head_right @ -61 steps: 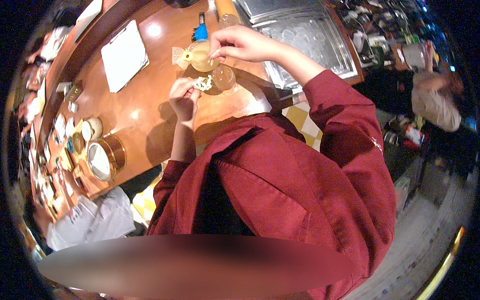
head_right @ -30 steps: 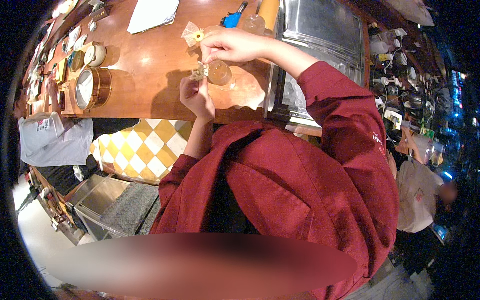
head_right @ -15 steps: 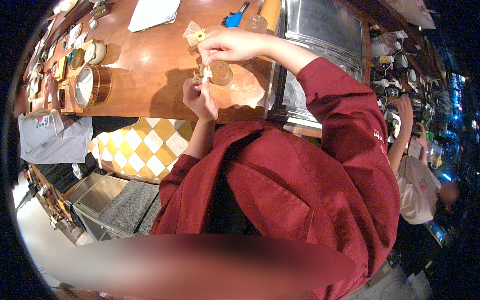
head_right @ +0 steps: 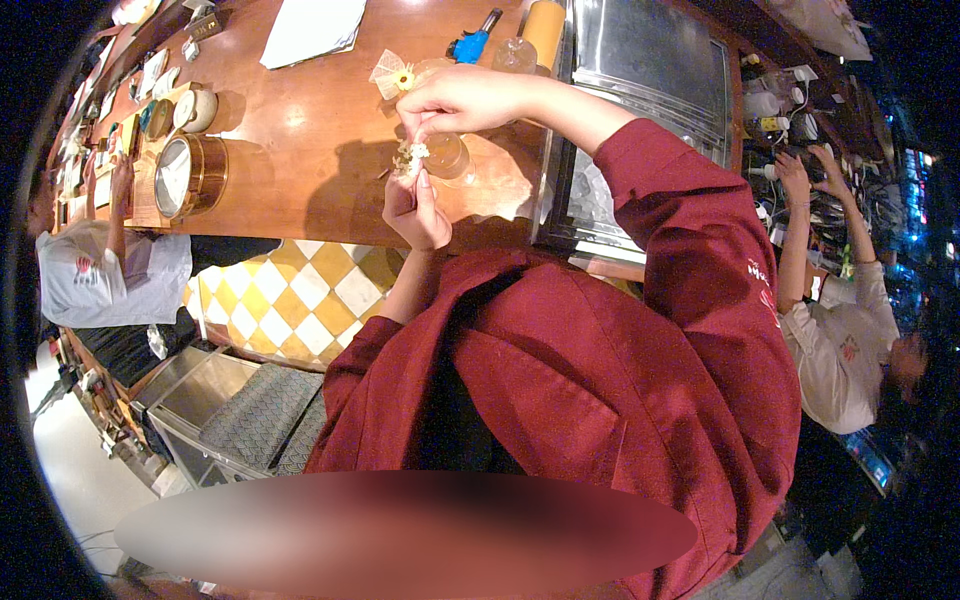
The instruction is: The person selects small edible flowers from a container and places them into two glasses on the bar counter. They then retrieve ice from a bin using tongs and add it to the glasses.
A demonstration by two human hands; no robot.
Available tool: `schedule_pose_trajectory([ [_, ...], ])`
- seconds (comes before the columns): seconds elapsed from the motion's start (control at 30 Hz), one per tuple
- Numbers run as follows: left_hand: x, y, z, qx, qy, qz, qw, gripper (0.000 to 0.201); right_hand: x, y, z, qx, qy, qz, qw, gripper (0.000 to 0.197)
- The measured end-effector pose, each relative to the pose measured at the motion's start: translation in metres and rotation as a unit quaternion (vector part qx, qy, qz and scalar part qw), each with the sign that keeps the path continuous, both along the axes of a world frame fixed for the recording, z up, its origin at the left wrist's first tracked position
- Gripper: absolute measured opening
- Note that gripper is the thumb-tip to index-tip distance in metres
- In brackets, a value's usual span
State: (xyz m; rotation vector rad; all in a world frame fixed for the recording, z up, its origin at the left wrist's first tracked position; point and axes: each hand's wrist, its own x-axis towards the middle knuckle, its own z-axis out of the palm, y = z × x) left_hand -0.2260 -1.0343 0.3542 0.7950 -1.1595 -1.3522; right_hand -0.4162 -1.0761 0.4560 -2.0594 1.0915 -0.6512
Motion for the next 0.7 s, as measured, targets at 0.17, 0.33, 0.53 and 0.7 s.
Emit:
schedule_pose_trajectory([
  [0.17,0.006,-0.003,-0.013,-0.031,-0.021,-0.004,0.999,0.005,-0.003,-0.001,-0.001,0.017,0.006,-0.004,1.000,0.013],
  [0.33,0.004,-0.003,0.000,-0.068,-0.052,0.011,0.996,0.008,-0.004,0.002,0.005,0.035,0.011,-0.007,0.999,0.016],
  [0.53,0.010,-0.009,-0.017,-0.097,-0.023,-0.008,0.995,0.008,-0.005,0.000,0.001,0.053,-0.014,-0.005,0.998,0.016],
  [0.7,0.007,-0.006,-0.010,-0.075,-0.023,0.022,0.997,0.023,-0.002,0.000,-0.001,-0.010,-0.047,0.001,0.999,0.011],
])
